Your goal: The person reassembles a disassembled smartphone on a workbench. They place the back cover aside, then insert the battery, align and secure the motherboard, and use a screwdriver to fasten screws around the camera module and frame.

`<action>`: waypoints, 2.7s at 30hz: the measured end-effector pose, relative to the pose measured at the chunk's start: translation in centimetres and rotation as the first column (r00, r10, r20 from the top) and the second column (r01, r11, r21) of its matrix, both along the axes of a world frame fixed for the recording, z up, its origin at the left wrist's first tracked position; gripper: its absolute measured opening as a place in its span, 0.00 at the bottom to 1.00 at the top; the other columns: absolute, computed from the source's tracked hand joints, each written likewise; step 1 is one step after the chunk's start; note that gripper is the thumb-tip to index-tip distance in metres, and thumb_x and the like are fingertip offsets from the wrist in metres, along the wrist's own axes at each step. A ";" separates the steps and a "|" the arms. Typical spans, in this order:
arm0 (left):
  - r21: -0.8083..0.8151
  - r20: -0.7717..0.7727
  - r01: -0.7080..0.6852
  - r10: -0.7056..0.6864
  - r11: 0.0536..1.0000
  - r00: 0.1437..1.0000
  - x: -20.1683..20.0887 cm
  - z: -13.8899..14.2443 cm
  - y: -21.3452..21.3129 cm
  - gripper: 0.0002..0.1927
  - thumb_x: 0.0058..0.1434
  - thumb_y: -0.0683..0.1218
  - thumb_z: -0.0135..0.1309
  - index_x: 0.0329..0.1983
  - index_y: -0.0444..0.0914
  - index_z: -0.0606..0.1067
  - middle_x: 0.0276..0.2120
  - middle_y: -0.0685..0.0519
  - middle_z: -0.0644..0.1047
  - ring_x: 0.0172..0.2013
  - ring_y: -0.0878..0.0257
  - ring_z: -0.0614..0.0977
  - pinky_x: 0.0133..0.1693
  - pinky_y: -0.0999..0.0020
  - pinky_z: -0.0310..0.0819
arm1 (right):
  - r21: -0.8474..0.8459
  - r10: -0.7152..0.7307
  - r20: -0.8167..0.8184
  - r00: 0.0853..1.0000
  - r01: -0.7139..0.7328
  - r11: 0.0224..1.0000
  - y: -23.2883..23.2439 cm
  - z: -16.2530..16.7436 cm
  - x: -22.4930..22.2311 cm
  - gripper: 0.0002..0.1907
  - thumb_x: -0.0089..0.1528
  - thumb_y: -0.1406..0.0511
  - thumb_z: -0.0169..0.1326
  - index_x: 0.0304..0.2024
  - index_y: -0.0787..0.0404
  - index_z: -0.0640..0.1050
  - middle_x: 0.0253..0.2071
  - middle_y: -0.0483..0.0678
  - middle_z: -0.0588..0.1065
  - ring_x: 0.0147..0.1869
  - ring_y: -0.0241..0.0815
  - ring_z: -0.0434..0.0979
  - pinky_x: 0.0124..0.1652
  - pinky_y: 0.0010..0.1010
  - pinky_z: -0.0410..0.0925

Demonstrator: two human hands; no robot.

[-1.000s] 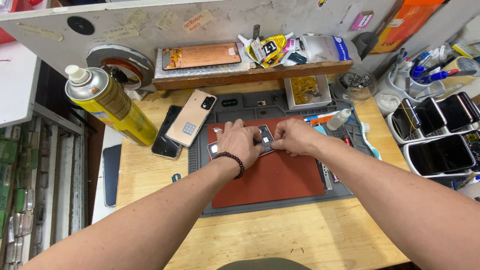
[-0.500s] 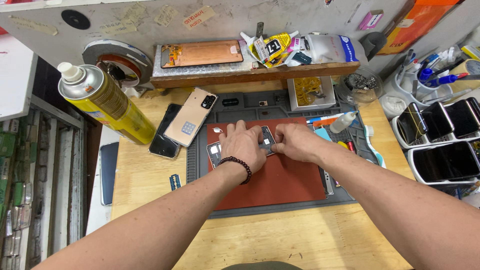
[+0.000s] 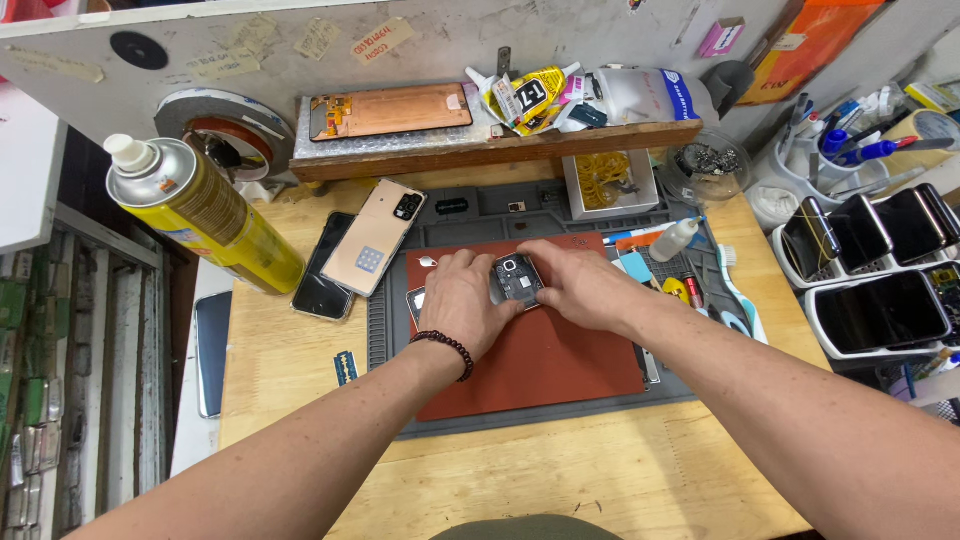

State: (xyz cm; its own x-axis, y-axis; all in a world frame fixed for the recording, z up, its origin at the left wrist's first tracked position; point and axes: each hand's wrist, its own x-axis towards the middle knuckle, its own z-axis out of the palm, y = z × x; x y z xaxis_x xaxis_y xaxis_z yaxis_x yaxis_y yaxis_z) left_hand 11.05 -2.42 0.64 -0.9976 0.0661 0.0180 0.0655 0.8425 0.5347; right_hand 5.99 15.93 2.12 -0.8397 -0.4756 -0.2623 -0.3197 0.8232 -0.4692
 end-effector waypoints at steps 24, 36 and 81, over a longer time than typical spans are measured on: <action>-0.038 0.047 0.057 -0.055 0.998 0.997 -0.4 0.4 -1.2 0.37 0.46 0.57 0.70 0.57 0.37 0.75 0.51 0.48 0.76 0.54 0.51 0.72 0.56 0.54 0.66 | 0.001 -0.038 0.007 0.999 0.038 0.999 -0.1 -0.4 -0.2 0.36 0.57 0.65 0.62 0.67 0.53 0.65 0.37 0.53 0.81 0.46 0.54 0.81 0.46 0.44 0.72; -0.201 0.053 0.215 -0.209 0.956 0.977 0.5 0.6 -1.5 0.33 0.58 0.59 0.61 0.59 0.34 0.73 0.48 0.46 0.74 0.54 0.50 0.72 0.56 0.52 0.66 | -0.062 -0.071 -0.100 0.992 0.065 0.996 0.1 -1.3 1.4 0.26 0.60 0.63 0.60 0.61 0.55 0.74 0.38 0.53 0.79 0.43 0.53 0.81 0.44 0.44 0.72; -0.198 0.055 0.384 -0.381 0.902 0.923 1.0 0.6 -2.8 0.24 0.60 0.49 0.57 0.62 0.47 0.74 0.50 0.42 0.70 0.55 0.45 0.70 0.57 0.46 0.64 | 0.346 -0.158 -0.027 0.987 0.157 0.925 -3.5 2.6 4.7 0.24 0.61 0.56 0.59 0.59 0.55 0.77 0.53 0.53 0.74 0.60 0.55 0.74 0.59 0.44 0.68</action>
State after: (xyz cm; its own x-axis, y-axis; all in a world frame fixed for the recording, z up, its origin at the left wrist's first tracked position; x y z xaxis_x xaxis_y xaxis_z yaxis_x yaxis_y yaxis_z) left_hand 12.03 -5.26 1.26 -0.8948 0.4436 -0.0499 0.3981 0.8436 0.3604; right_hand 10.67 12.39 4.76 -0.8959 -0.2171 -0.3876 -0.1725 0.9740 -0.1469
